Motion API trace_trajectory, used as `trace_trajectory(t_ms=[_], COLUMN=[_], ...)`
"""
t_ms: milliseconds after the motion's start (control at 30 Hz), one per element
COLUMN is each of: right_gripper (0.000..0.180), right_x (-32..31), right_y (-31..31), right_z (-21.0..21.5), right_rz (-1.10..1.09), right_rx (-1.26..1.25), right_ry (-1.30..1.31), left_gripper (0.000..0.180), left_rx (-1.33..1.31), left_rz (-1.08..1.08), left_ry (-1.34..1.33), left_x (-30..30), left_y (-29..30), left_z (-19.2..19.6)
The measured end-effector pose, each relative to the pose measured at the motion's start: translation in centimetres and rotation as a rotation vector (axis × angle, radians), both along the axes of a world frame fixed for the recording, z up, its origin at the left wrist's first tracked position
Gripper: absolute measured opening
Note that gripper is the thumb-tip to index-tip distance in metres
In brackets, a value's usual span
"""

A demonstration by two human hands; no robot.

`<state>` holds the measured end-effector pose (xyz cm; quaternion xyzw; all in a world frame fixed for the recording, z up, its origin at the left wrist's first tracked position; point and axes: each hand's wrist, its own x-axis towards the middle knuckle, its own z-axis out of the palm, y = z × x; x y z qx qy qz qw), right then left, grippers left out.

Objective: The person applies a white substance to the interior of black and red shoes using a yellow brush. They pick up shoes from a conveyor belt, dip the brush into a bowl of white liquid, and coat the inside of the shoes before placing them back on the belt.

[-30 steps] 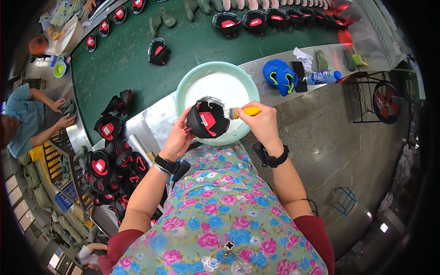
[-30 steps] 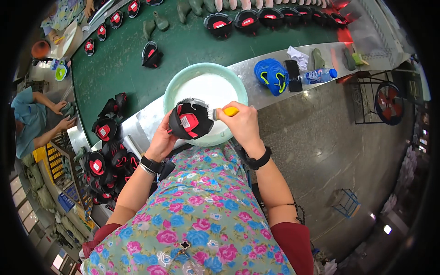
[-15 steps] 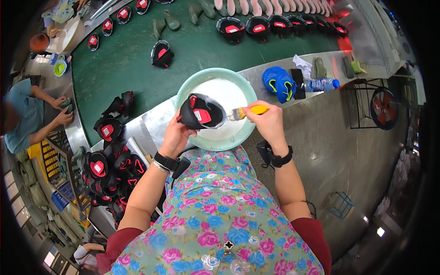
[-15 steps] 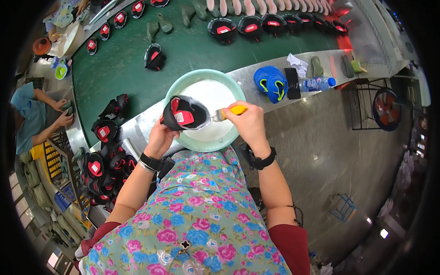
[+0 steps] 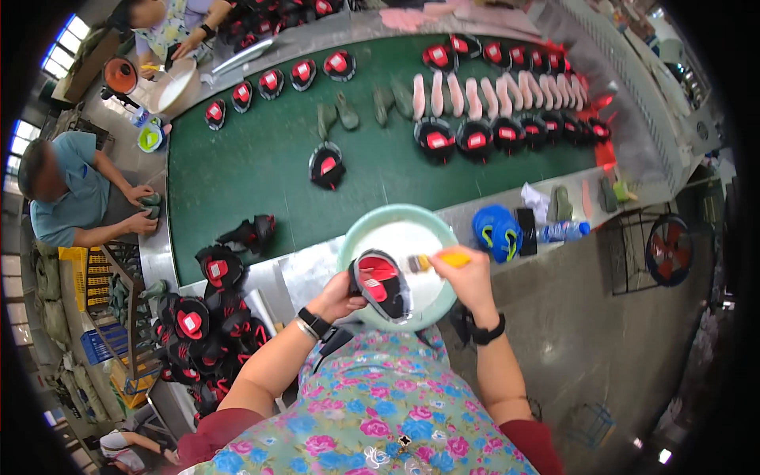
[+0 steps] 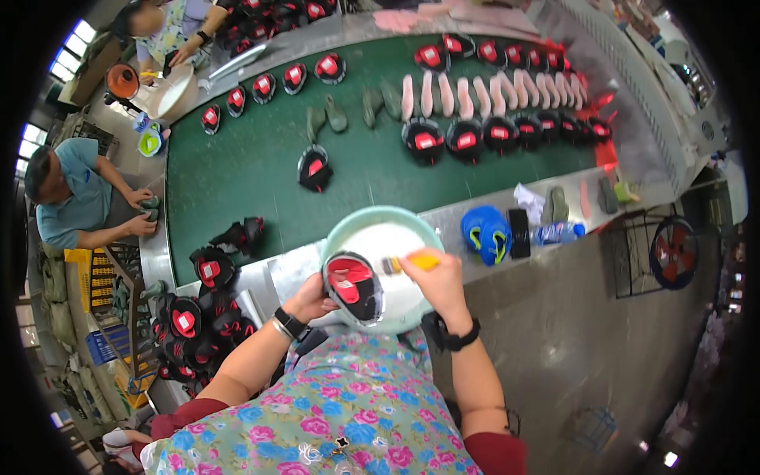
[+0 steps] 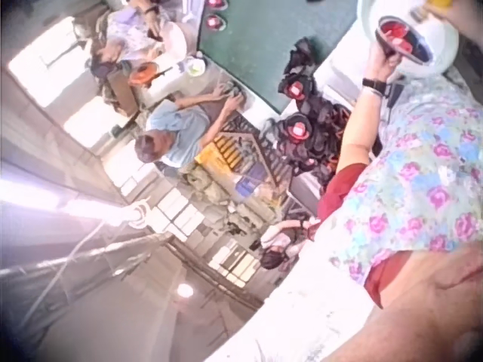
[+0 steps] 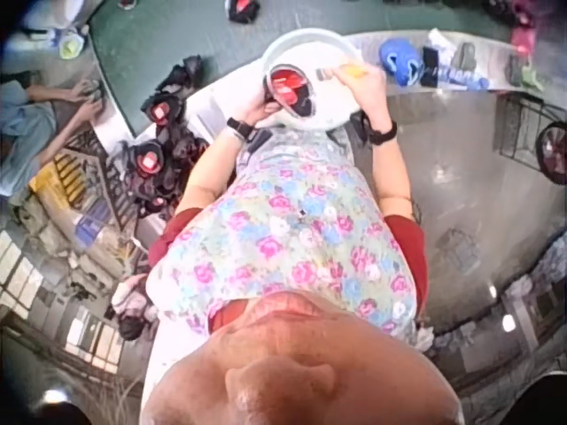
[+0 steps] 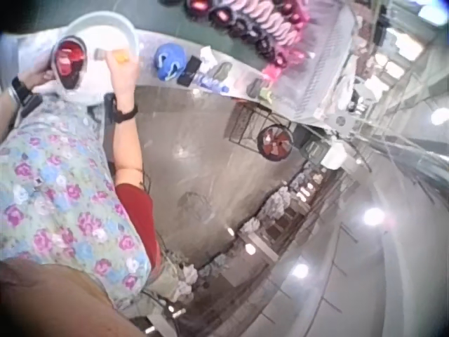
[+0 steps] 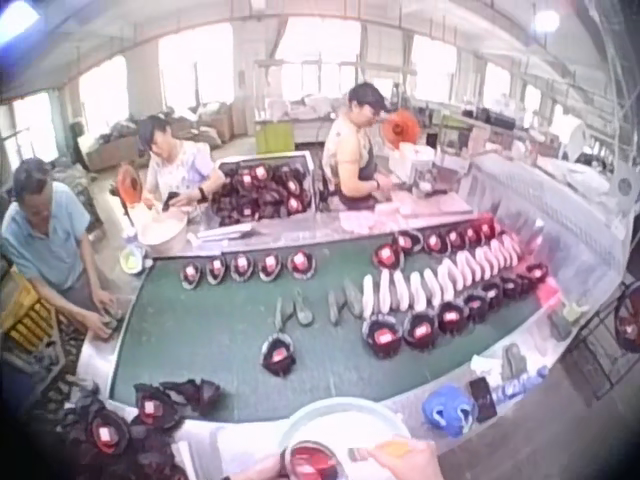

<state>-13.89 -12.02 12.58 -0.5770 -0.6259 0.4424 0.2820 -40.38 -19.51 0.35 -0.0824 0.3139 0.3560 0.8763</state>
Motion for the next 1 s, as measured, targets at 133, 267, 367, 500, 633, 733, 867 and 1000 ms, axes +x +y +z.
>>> trace_trajectory(t_ms=[133, 267, 367, 500, 633, 733, 867, 1000], right_gripper=[0.014, 0.008, 0.009, 0.01, 0.01, 0.007, 0.008, 0.008], right_x=[1.8, 3.3, 2.3, 3.0, 5.1, 9.0, 10.5, 11.8], right_y=[-1.4, -2.5, -2.2, -2.0, -1.3, -2.8, -1.1, 0.4], right_z=[-0.4, -1.1, -0.4, -0.1, 0.4, -3.7, -5.4, -5.9], right_rz=[-0.221, -0.29, -0.346, -0.459, -0.542, -0.583, -0.495, -0.491], right_rx=[-0.142, -0.158, -0.307, -0.347, -0.31, -0.335, -0.369, -0.387], right_ry=[0.135, 0.194, 0.181, 0.244, 0.274, 0.246, 0.225, 0.222], left_gripper=[0.036, 0.064, 0.068, 0.062, 0.048, 0.041, 0.068, 0.064], left_rx=[0.158, 0.355, 0.27, -0.036, 0.72, 1.16, 0.459, 0.293], left_rz=[0.45, 0.718, 0.783, 0.553, 0.347, 0.159, -0.344, -0.368], left_ry=[0.453, 0.827, 0.8, 1.406, 2.052, 2.035, 2.125, 2.339], left_x=[-5.9, -13.7, -18.5, -15.3, -3.7, 3.0, 11.2, 12.7], left_y=[3.8, 9.6, 12.4, 14.7, 25.2, 37.7, 50.1, 52.6], left_z=[-2.0, -9.0, -17.1, -16.7, -3.8, -5.5, -10.5, -15.7])
